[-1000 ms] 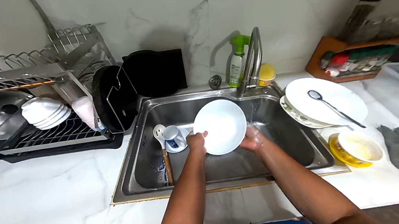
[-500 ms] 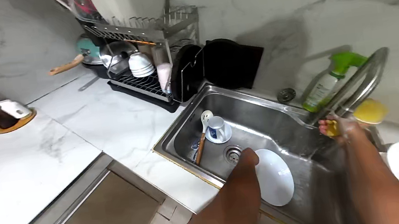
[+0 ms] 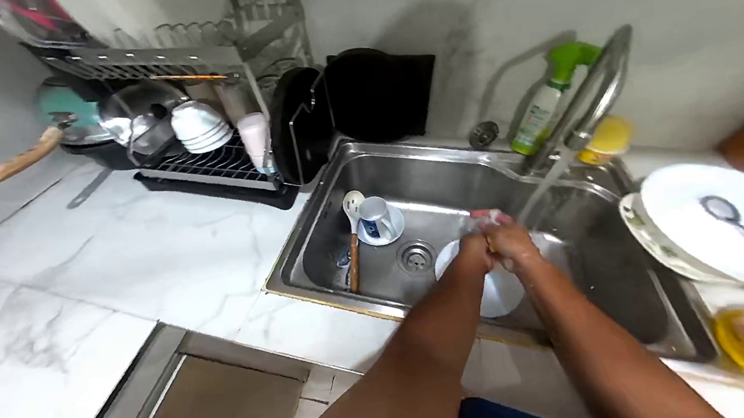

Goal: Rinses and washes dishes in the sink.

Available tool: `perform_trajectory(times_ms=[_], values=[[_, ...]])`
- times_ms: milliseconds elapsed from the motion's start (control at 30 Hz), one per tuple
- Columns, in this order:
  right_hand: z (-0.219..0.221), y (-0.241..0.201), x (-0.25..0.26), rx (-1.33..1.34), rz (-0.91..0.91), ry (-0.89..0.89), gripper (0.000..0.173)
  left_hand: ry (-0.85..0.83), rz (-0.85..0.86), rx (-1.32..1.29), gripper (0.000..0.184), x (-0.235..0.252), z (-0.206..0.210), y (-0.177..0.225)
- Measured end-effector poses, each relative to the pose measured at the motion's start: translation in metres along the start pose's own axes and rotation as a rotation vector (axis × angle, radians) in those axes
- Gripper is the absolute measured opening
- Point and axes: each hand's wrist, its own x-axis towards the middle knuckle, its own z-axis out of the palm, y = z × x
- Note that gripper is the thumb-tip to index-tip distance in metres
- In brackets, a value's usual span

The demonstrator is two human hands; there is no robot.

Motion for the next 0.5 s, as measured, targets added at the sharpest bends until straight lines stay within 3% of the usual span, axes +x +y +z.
perform_trajectory(times_ms=[67,167,300,400,500], values=[[-0.002,0.004,0.0,0.092,0.033,0.102,0.03,-0.024,-0.035,-0.156,0.031,-0.01,0.007,-0.002],[-0.005,0.009,-0.001,0.045,0.125,0.188,0.04,-0.025,-0.044,-0.09,0.033,-0.021,0.011,-0.005],[-0.007,0.005,-0.005,0.126,0.23,0.276,0.058,-0.157,-0.045,-0.075,0.037,-0.014,0.012,-0.016],[-0.01,0.017,-0.001,0.594,0.135,0.189,0.026,-0.215,-0.009,-0.085,0.041,-0.008,0.009,-0.019],[-0.02,0.019,-0.006,0.822,0.067,0.017,0.023,-0.266,0.001,-0.194,0.04,-0.008,0.008,-0.014]])
